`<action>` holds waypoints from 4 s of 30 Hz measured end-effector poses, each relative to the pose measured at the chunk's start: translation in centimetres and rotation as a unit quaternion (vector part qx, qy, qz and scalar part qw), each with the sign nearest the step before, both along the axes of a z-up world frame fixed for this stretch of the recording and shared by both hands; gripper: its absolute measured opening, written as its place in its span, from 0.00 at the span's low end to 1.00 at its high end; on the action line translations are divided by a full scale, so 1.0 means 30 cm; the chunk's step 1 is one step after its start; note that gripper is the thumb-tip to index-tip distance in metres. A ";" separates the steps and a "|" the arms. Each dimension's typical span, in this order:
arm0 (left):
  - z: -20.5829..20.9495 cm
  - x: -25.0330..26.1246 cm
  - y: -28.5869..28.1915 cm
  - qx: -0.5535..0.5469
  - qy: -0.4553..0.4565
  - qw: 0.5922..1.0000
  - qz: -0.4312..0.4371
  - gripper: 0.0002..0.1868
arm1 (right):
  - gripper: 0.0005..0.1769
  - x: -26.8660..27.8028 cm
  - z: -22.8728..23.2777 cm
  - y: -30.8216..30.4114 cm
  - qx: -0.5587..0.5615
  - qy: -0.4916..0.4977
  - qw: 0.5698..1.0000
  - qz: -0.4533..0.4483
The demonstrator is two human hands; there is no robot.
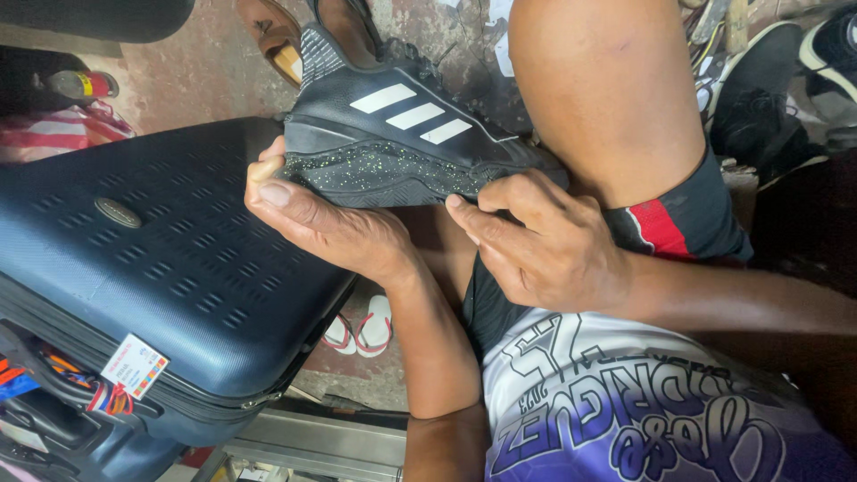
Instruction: The person holds a black Adidas sneaker and uses a small pointed tool to scrape and clean the sole and side edges. The person rotates the shoe to access different areas, focusing on the textured sole and the upper edge where the sole meets the upper.
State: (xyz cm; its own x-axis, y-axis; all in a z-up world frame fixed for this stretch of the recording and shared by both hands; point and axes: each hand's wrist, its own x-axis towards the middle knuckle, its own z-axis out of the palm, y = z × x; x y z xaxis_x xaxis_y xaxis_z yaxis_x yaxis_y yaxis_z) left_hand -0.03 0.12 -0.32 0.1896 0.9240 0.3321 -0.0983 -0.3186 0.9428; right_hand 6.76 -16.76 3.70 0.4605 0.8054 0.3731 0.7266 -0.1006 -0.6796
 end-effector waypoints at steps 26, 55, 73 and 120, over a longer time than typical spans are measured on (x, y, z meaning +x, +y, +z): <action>0.013 -0.017 0.004 0.001 0.055 0.998 0.016 0.22 | 0.24 -0.038 0.024 -0.002 -0.007 -0.012 1.000 -0.018; 0.023 -0.033 -0.010 0.046 0.120 0.991 0.029 0.26 | 0.26 -0.055 0.023 0.054 -0.015 0.009 0.999 -0.047; 0.019 -0.027 -0.014 -0.045 -0.006 0.999 -0.010 0.23 | 0.26 -0.035 0.057 -0.005 -0.032 0.074 0.997 0.013; -0.037 -0.013 0.025 -0.107 -0.118 0.983 -0.088 0.26 | 0.20 0.136 -0.026 0.047 0.013 -0.107 0.988 0.109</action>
State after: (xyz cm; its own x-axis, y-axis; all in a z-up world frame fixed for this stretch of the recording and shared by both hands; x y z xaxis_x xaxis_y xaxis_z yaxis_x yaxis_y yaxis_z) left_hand -0.42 0.86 -1.45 0.2929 0.9375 0.1879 -0.3584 -0.0746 0.9306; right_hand 10.85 -15.36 2.93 0.1855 0.8658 0.4648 0.8559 0.0899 -0.5092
